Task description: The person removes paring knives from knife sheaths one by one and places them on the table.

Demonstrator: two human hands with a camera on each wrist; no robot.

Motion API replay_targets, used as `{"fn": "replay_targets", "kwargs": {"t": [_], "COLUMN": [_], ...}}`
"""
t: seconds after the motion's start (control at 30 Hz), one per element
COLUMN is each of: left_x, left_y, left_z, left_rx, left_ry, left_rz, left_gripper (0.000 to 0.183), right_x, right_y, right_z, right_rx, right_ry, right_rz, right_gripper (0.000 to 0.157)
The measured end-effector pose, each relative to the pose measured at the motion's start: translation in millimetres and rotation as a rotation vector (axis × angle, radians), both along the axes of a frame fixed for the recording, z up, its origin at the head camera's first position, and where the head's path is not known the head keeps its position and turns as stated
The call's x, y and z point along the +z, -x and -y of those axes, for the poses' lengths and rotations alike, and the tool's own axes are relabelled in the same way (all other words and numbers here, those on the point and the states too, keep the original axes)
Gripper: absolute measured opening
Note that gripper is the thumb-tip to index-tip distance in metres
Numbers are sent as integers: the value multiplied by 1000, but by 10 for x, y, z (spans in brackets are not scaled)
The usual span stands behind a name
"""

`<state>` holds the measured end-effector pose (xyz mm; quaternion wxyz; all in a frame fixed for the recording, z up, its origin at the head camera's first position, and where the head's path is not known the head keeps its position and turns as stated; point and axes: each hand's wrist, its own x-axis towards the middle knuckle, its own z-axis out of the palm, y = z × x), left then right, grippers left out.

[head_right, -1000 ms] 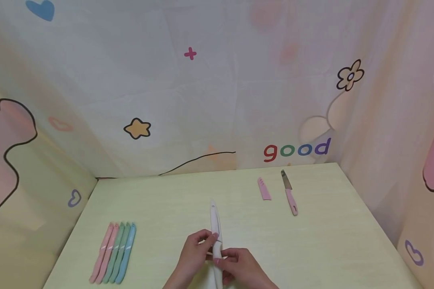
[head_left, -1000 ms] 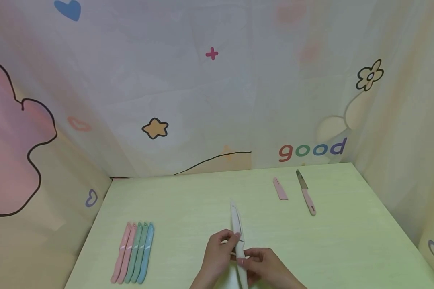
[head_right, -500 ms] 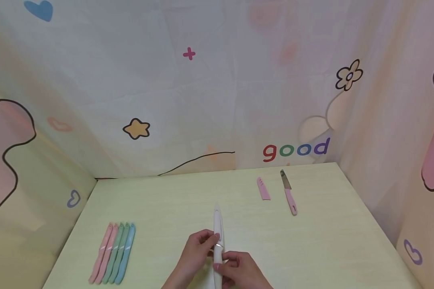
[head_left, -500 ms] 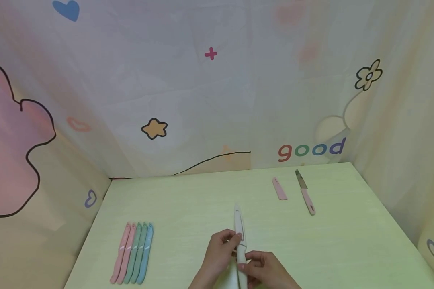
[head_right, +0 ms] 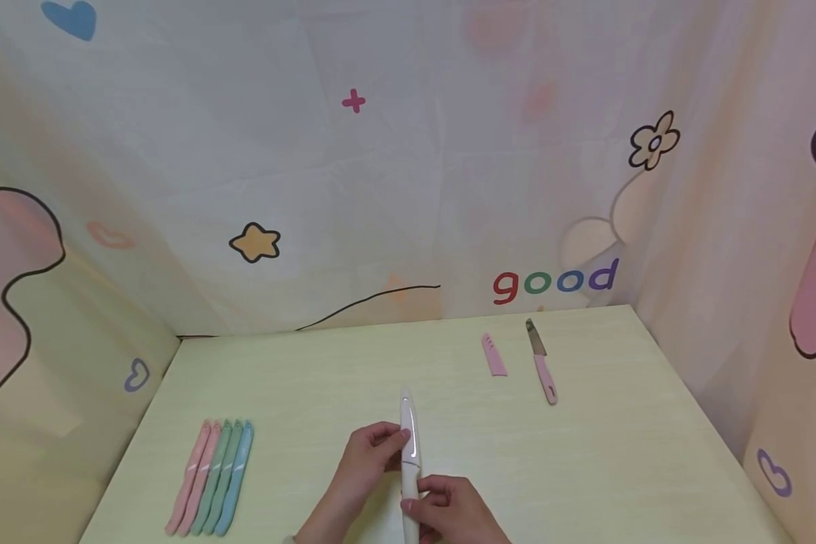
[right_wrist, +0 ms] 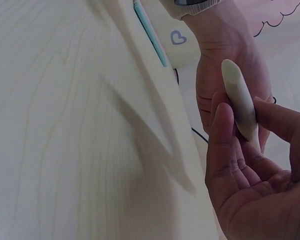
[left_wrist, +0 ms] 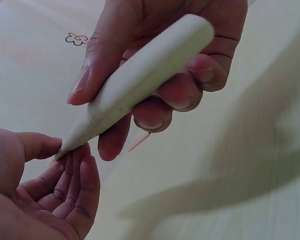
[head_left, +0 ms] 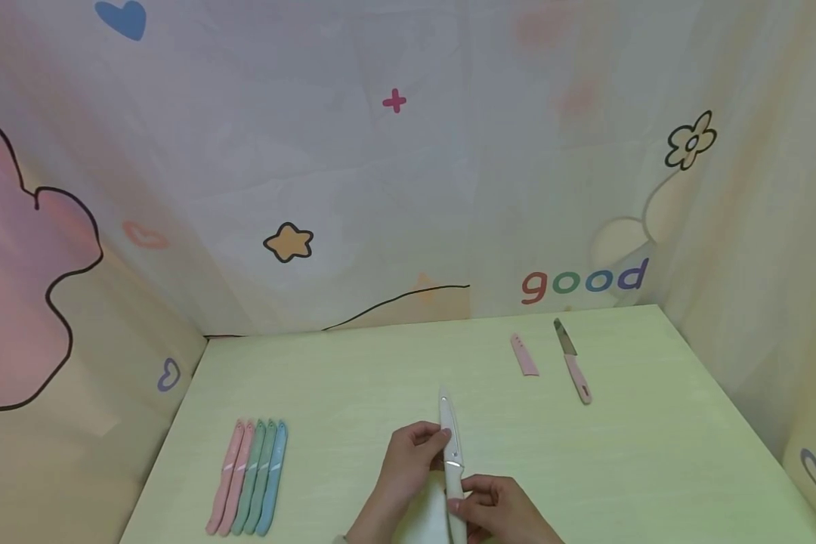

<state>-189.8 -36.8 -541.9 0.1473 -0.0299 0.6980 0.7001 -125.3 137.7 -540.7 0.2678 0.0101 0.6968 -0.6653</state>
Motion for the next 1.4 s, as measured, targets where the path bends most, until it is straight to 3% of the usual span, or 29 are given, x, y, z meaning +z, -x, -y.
{"fn": "replay_targets", "kwargs": {"t": [0.83, 1.4], "left_x": [27, 56], "left_y": [8, 9], "left_z": [-7, -32], "left_rx": [-24, 15], "left_ry": [5, 33], "left_rz": [-8, -40], "left_gripper": [28, 26], "right_x": [12, 11], "right_y": [4, 0], "right_z": [33, 11], "right_rx": [-13, 1], "right_ry": [26, 40], "right_rz": [-35, -27], "right_gripper": [44, 45]}}
